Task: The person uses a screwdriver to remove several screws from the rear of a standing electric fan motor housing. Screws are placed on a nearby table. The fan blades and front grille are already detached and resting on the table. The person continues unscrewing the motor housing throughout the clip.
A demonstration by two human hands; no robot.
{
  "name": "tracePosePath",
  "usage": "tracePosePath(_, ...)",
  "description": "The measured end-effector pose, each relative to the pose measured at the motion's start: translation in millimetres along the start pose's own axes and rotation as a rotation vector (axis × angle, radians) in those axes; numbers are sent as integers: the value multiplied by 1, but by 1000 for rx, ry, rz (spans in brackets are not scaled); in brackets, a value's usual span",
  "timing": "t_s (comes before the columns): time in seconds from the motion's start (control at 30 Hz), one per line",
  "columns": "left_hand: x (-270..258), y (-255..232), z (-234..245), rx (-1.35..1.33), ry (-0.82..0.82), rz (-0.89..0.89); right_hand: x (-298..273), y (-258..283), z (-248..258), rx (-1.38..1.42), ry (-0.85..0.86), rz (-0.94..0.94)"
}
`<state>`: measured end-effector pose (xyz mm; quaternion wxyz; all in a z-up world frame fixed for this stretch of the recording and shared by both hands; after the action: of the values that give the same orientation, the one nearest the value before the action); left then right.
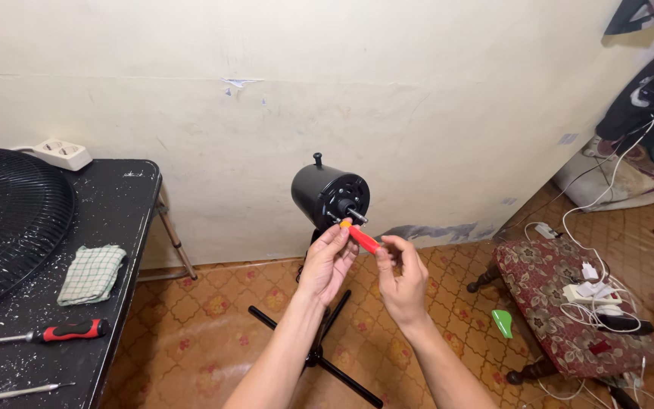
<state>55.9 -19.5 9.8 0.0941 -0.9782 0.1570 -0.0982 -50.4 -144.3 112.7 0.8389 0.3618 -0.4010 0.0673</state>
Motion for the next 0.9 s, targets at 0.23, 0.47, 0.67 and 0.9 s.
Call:
tracePosePath(0.23, -17, -9, -38, -30, -113, 50, 1, 21, 5, 35, -42, 90)
tracePosePath(0.47, -26, -27, -9, 300, -303, -233, 7, 34, 5, 88, -21, 99)
tracePosePath(0.67, -32, -37, -12, 497, -335, -411, 9, 42, 7, -34, -29, 197)
tracePosePath(0.9, -24, -5, -40, 267, -172, -13, 2, 49, 2, -193, -25, 383)
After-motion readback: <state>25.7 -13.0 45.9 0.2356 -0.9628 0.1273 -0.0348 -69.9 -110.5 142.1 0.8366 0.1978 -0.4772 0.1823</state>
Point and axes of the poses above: each hand's wrist, its own x-axis towards the middle knuckle, its own z-axis out of the back of the hand, y = z × x, the point moved 6 cm from there along x, towards the middle knuckle, and after that the axes turned 13 degrees about -x, right-handed, at the moved point
